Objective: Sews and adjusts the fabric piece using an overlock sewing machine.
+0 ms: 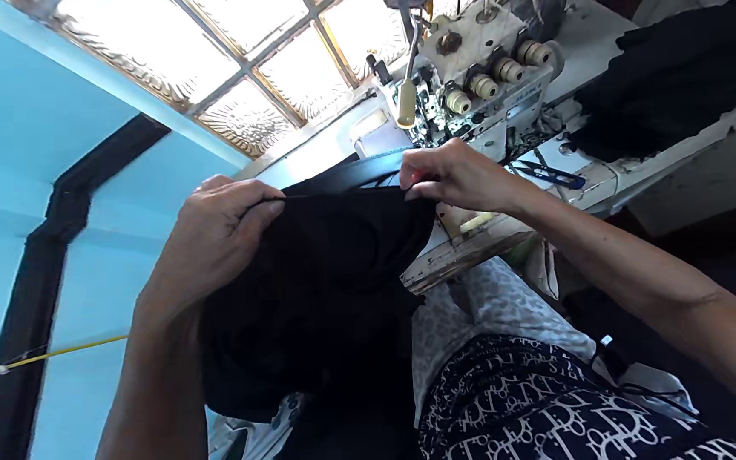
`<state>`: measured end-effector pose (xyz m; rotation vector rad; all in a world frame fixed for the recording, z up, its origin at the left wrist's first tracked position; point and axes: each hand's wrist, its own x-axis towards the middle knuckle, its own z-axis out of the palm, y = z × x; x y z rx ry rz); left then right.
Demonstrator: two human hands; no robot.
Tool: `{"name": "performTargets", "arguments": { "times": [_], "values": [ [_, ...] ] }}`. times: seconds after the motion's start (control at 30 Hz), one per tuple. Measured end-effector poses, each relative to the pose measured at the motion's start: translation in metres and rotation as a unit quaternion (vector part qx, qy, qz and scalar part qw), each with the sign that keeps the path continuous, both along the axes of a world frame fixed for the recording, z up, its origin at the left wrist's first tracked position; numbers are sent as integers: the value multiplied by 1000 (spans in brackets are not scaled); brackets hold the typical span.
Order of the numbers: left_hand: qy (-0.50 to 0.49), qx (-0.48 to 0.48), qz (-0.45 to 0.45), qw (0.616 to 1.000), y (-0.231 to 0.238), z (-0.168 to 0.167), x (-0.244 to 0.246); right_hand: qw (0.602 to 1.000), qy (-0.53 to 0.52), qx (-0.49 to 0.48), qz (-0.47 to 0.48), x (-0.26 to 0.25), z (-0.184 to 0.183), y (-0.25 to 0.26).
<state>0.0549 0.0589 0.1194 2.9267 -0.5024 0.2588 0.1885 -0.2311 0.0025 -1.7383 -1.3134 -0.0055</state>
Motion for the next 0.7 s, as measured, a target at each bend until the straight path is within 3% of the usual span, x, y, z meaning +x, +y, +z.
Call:
{"name": "performTargets", "arguments": {
  "times": [0.17,0.27,0.43,0.7],
  "values": [
    [-29,7,-77,997,-37,-7,16,996,40,-64,56,-11,-4,-45],
    [-30,11,-130,991,-65,-13,19,994,6,-86,73,-20,-17,-63],
    [-34,18,-144,989,-79,-30,31,997,-18,-70,7,-33,-34,-67],
    [-54,6,-106,993,-75,-39,52,995,-26,21,-97,-5,-58,-45]
  ]
}}
